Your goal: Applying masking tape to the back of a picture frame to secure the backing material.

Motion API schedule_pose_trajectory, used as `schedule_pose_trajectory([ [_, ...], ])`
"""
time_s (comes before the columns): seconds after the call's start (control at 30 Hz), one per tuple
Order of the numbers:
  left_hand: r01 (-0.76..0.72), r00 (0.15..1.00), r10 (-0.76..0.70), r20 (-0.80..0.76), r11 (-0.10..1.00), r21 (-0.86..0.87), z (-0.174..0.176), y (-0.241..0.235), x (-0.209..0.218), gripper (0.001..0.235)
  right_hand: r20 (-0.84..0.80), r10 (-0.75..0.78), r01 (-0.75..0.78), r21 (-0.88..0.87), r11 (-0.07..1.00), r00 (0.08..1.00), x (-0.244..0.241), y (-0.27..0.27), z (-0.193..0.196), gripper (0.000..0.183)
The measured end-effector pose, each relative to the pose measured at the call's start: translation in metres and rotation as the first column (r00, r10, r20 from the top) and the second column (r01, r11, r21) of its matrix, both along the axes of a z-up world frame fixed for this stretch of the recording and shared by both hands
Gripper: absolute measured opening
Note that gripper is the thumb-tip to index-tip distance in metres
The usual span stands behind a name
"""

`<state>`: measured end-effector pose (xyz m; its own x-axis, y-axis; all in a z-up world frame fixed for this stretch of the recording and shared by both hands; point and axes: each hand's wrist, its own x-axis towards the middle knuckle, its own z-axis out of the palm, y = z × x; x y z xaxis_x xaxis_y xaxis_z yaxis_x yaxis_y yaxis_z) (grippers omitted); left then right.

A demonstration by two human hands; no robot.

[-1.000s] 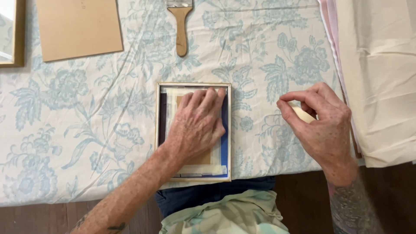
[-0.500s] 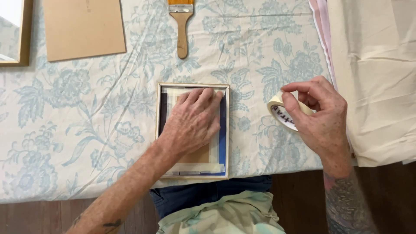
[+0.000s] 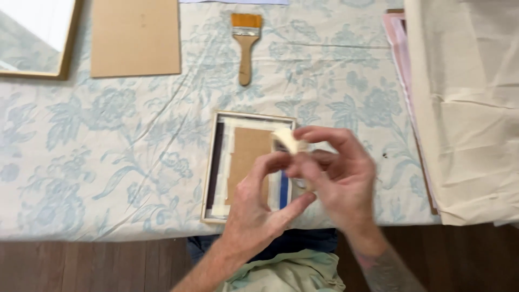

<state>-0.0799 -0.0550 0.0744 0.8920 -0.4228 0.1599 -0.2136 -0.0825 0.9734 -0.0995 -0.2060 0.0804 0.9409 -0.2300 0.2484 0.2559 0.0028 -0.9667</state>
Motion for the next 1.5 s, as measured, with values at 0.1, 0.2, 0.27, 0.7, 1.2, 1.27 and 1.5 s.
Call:
schedule_pose_trajectory([
  [0.1, -0.141, 0.99, 0.14, 0.01, 0.989, 0.045, -0.01, 0.029, -0.019, 0.049, 0.064, 0.118, -0.121, 0.037, 0.992, 0.991, 0.009, 0.05, 0.016, 0.022],
  [0.2, -0.304, 0.897, 0.24, 0.372, 0.944, 0.126, -0.018, 0.066, -0.033, 0.07, -0.031, 0.149, -0.152, -0.116, 0.982, 0.988, 0.013, 0.072, 0.032, 0.017],
  [0.27, -0.318, 0.898, 0.248, 0.365, 0.936, 0.147, -0.011, 0.082, -0.039, 0.064, -0.021, 0.213, -0.213, -0.139, 0.967, 0.977, 0.018, 0.078, 0.024, 0.016],
  [0.7, -0.105, 0.972, 0.036, 0.234, 0.951, 0.291, 0.009, 0.133, -0.041, 0.049, 0.031, 0.305, -0.298, -0.131, 0.945, 0.952, 0.041, 0.071, 0.005, 0.032],
  [1.2, -0.484, 0.823, -0.199, 0.532, 0.244, 0.84, -0.076, 0.224, 0.046, 0.05, -0.107, 0.03, -0.098, -0.719, 0.688, 0.994, 0.017, -0.04, -0.029, 0.016],
  [1.27, -0.497, 0.812, -0.186, 0.554, 0.28, 0.822, -0.084, 0.214, 0.041, 0.058, -0.107, 0.212, -0.21, -0.803, 0.558, 0.971, 0.005, -0.026, -0.052, 0.027],
  [1.5, -0.237, 0.741, -0.324, 0.588, 0.694, 0.68, -0.089, 0.133, -0.024, 0.054, -0.073, 0.538, -0.155, -0.982, 0.108, 0.84, 0.002, 0.032, -0.07, 0.044],
])
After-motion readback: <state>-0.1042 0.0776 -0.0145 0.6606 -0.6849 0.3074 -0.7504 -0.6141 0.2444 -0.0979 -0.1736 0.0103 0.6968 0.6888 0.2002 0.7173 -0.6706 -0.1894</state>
